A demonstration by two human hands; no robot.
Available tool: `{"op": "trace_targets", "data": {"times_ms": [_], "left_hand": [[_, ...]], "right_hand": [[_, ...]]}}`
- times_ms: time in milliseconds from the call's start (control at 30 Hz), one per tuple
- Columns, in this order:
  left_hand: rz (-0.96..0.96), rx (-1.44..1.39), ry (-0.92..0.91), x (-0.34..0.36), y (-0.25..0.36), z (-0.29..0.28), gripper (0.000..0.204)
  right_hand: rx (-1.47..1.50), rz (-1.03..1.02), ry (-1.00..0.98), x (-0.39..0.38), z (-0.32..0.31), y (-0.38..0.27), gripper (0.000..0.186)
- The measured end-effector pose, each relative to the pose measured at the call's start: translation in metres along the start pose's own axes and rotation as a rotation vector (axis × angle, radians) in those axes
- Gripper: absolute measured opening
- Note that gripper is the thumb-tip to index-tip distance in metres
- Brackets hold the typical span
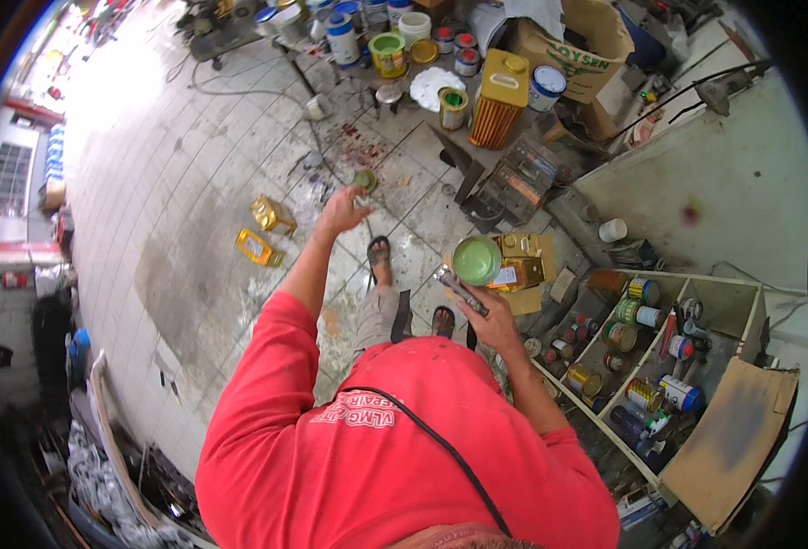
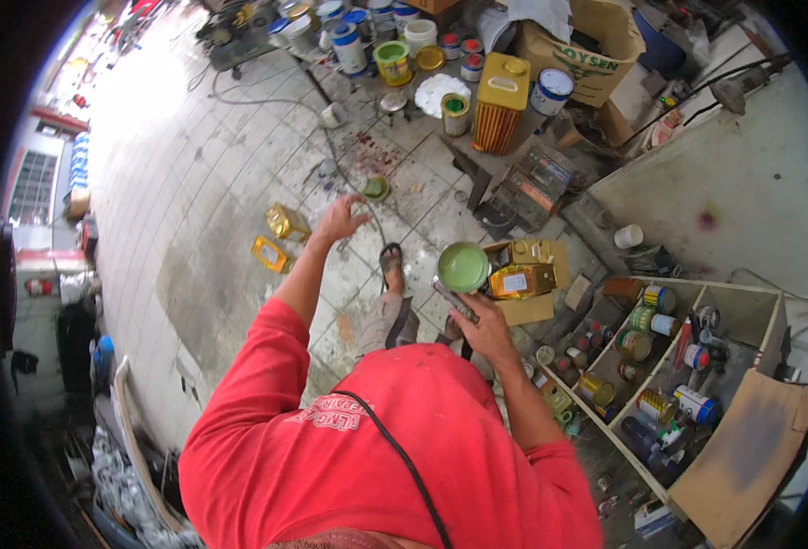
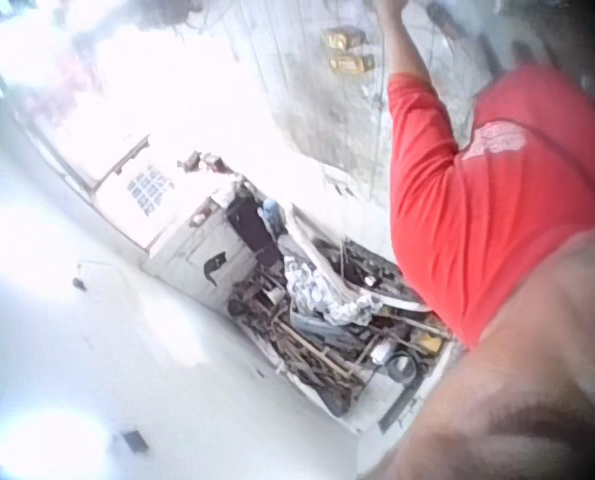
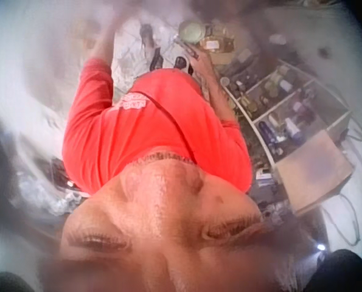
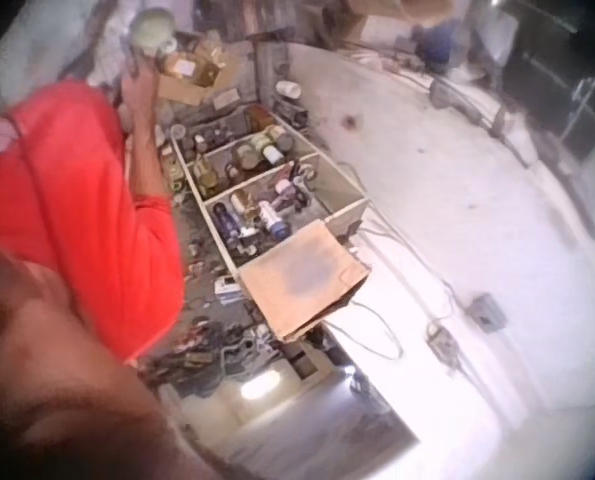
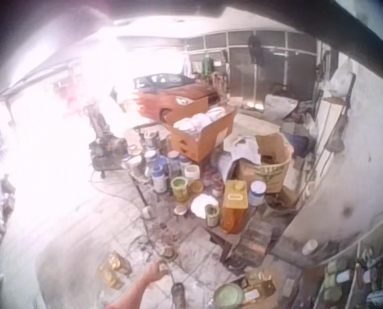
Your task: The person walks to a workbench, opens paint cans, and pours green paint into a spray gun cup. They add thinner from a yellow can, stir the mixture with a stick, and attach the cup to the spray gun. The person then connects an air hose to the spray gun and walks toward a scooter.
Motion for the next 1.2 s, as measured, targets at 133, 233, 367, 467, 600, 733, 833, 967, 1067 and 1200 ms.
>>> {"op": "trace_targets", "data": {"times_ms": [133,233,367,467,600,733,833,967,1067,1200], "left_hand": [[-0.003,0.086,-0.006,0.163,-0.038,0.018,0.061],[-0.054,0.202,-0.055,0.252,-0.039,0.033,0.075],[-0.034,0.33,-0.177,0.311,-0.039,0.041,0.084],[0.046,0.519,-0.255,0.328,-0.065,0.061,0.08],[0.034,0.29,-0.209,0.319,-0.075,0.045,0.07],[0.057,-0.277,0.034,0.25,-0.061,-0.023,0.073],[0.039,-0.412,0.094,0.159,-0.029,-0.114,0.07],[0.097,-0.387,0.224,0.07,0.014,-0.211,0.068],[0.145,-0.299,0.114,0.02,0.039,-0.242,0.067],[0.109,-0.12,0.178,-0.017,0.023,-0.248,0.065]], "right_hand": [[-0.097,0.189,0.09,0.047,0.02,-0.022,0.034],[-0.063,0.338,0.116,0.065,0.048,-0.024,0.041],[0.001,0.416,0.166,0.103,0.083,-0.05,0.042],[-0.06,0.427,0.142,0.132,0.105,-0.048,0.044],[-0.123,0.355,0.148,0.16,0.126,-0.055,0.044],[-0.216,0.234,0.073,0.185,0.137,-0.06,0.041],[-0.232,0.065,0.018,0.205,0.149,-0.079,0.029],[-0.158,-0.111,-0.161,0.22,0.179,-0.073,0.036],[-0.163,0.032,-0.336,0.22,0.208,-0.105,0.041],[-0.18,-0.029,-0.376,0.216,0.261,-0.115,0.045]]}}
Point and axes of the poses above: each hand's wrist, its own x-axis towards the middle knuckle, its own z-axis out of the palm, y = z × x, the point moved 1 cm from there along x, towards the middle knuckle, and after that the axes turned 4 degrees about x, right-handed, at the moved point
